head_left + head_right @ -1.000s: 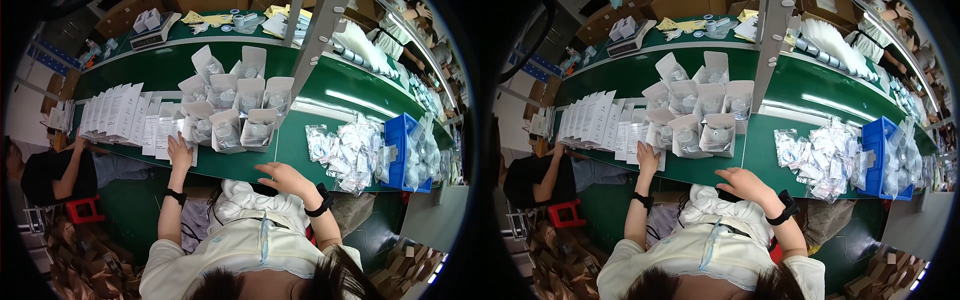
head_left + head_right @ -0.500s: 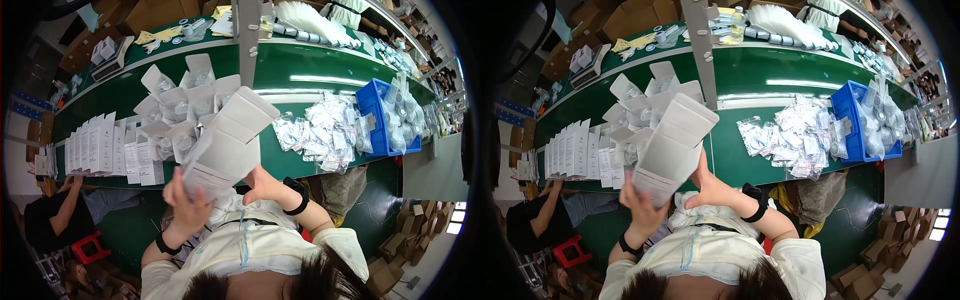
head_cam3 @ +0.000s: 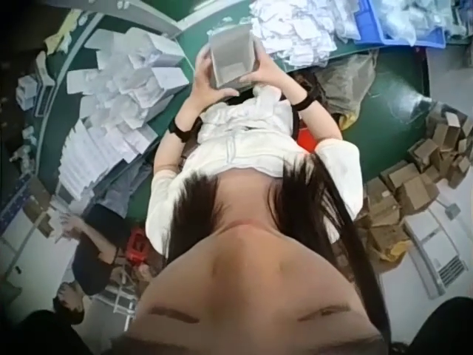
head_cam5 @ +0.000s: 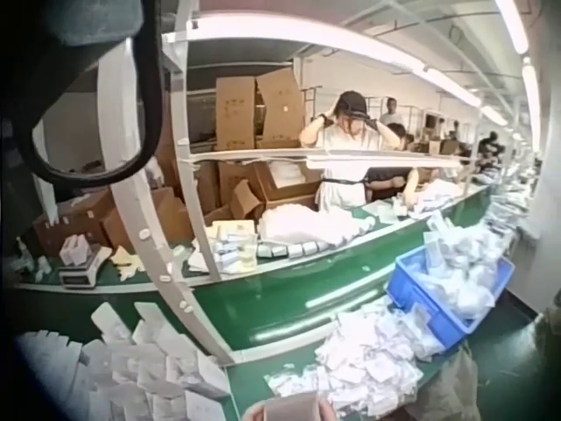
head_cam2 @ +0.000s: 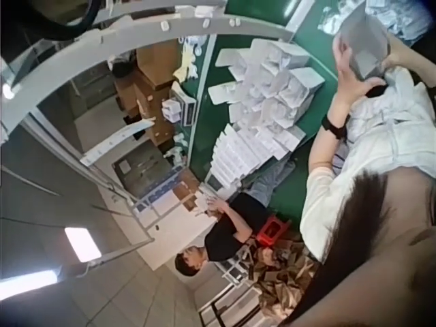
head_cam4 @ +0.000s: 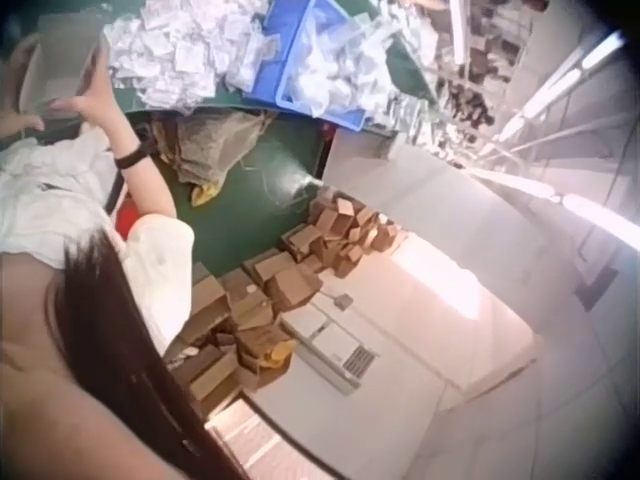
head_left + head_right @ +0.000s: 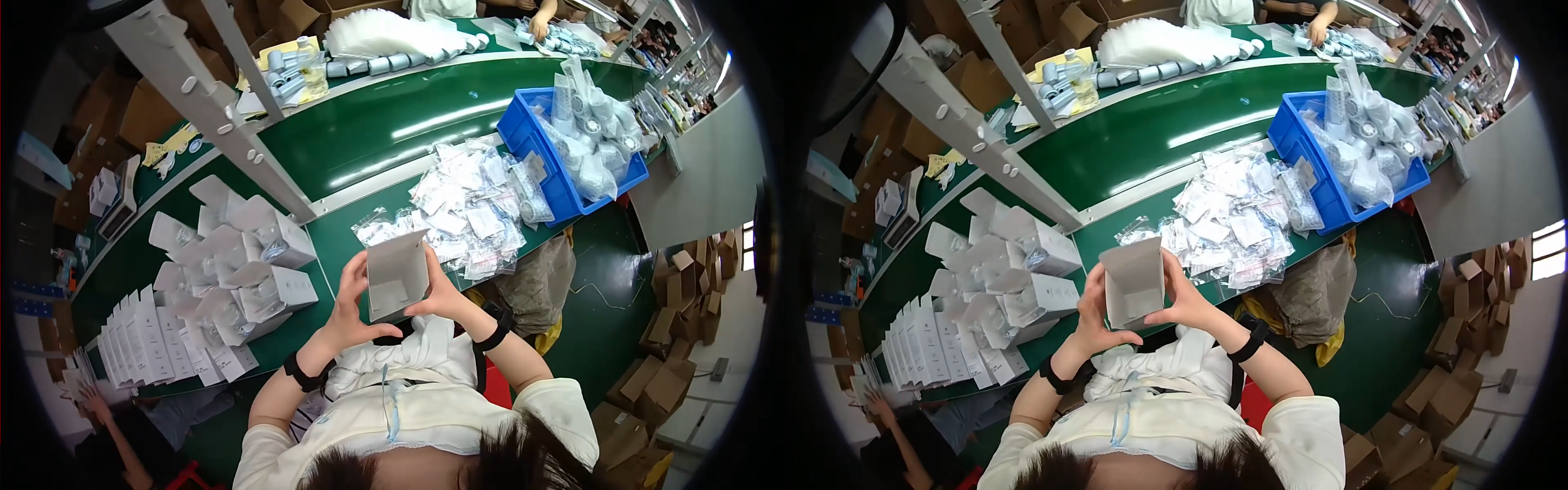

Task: The person packages handheld fans by hand, picking up a box and inserting a fan wrapped in bubble wrap along with a small plastic bag. They then close the box and place it on a stack, repeating this process for several units on the assembly line.

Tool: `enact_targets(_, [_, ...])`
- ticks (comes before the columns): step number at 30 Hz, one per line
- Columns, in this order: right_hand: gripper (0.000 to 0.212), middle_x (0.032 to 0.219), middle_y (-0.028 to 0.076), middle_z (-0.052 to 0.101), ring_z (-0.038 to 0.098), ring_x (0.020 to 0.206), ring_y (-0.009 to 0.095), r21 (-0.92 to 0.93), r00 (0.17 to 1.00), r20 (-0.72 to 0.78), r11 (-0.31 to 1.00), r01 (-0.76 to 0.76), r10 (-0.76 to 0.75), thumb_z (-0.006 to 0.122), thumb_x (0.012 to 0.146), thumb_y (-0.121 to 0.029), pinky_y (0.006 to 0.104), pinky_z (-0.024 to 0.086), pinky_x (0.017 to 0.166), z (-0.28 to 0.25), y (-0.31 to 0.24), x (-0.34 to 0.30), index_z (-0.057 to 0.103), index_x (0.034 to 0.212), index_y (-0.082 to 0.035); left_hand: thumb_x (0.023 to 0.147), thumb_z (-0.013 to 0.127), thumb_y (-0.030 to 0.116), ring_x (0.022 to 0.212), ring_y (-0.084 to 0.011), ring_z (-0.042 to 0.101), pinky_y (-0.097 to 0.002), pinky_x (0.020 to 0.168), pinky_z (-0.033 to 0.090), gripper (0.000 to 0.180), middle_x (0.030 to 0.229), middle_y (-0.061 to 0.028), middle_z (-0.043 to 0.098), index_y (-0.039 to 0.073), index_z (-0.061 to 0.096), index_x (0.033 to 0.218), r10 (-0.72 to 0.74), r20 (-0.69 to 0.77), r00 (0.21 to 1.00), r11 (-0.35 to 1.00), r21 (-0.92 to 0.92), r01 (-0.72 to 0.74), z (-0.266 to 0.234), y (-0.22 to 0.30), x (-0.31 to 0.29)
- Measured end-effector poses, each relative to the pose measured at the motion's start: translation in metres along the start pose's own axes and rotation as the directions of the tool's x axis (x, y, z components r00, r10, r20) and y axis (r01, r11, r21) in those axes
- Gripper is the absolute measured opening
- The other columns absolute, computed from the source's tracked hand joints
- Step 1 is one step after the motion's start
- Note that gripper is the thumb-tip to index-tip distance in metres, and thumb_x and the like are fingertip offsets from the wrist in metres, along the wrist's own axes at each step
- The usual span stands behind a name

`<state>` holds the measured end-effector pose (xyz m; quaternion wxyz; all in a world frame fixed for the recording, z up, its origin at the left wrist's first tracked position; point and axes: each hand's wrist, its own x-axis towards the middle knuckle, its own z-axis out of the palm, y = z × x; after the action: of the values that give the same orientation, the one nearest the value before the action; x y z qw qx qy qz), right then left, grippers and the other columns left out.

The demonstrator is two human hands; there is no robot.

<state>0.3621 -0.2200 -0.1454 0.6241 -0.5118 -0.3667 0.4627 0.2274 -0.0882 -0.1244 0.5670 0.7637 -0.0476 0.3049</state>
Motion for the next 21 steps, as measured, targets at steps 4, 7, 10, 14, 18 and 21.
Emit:
enact_targets(4, [0.08,0.129,0.012,0.034,0.03,0.123,0.022,-0.185,0.973,-0.114,0.966,0.18,-0.203,0.069,0.069,-0.024,0.0331,0.021,0.101,-0.054,0.015,0.007,0.023,0.131,-0.003,0.059,0.078,0.014,0.114,-0.0357,0.039,-0.0412,0.09,0.037,0.079,0.128,-0.0224,0.029,0.017,0.03,0.121,-0.003,0.085,0.996,0.974,0.224,-0.017,0.008,-0.015,0.012])
enact_targets(7, [0.042,0.112,0.02,0.048,0.046,0.102,0.033,-0.822,0.689,-0.508,0.53,-0.207,-0.517,0.057,0.079,-0.02,0.0367,0.034,0.09,-0.169,0.009,0.037,0.046,0.113,0.003,0.058,0.077,0.011,0.114,-0.036,0.038,-0.0414,0.089,0.038,0.072,0.129,-0.0212,0.027,0.016,0.034,0.116,-0.142,0.022,0.99,0.944,0.305,0.129,0.004,-0.019,0.004])
enact_targets(10, [0.042,0.104,0.023,0.051,0.049,0.094,0.038,-0.673,0.65,-0.728,0.046,-0.738,-0.218,0.058,0.075,-0.019,0.0441,0.039,0.085,-0.291,0.043,0.05,0.046,0.108,0.005,0.057,0.076,0.009,0.113,-0.0368,0.039,-0.042,0.088,0.039,0.071,0.128,-0.0195,0.028,0.015,0.035,0.114,-0.217,-0.058,0.974,0.824,0.524,0.215,0.004,-0.021,0.006])
enact_targets(14, [0.051,0.106,0.026,0.048,0.046,0.095,0.044,-0.575,0.552,-0.784,-0.002,-0.818,-0.286,0.06,0.069,-0.019,0.0464,0.039,0.083,-0.33,0.07,0.064,0.042,0.111,0.004,0.057,0.076,0.007,0.111,-0.0379,0.04,-0.0424,0.088,0.039,0.068,0.126,-0.018,0.03,0.014,0.036,0.111,-0.347,-0.174,0.921,0.749,0.539,0.384,0.001,-0.026,-0.006])
enact_targets(18, [0.061,0.112,0.024,0.044,0.045,0.098,0.043,-0.672,0.672,-0.74,-0.022,-0.74,-0.012,0.062,0.064,-0.014,0.0465,0.039,0.083,-0.314,0.049,0.061,0.036,0.118,0.001,0.057,0.076,0.007,0.11,-0.0386,0.04,-0.0426,0.087,0.039,0.069,0.126,-0.0194,0.03,0.014,0.033,0.111,-0.211,-0.257,0.943,0.743,0.585,0.325,-0.002,-0.049,-0.028])
enact_targets(21, [0.064,0.113,0.023,0.044,0.044,0.1,0.041,-0.756,0.738,-0.645,0.027,-0.654,-0.198,0.062,0.063,-0.01,0.0447,0.039,0.084,-0.316,0.049,0.041,0.035,0.12,-0.001,0.058,0.075,0.006,0.11,-0.0385,0.04,-0.0421,0.087,0.039,0.07,0.126,-0.0211,0.03,0.014,0.028,0.109,-0.16,-0.32,0.934,0.756,0.569,0.324,0.003,-0.057,-0.024])
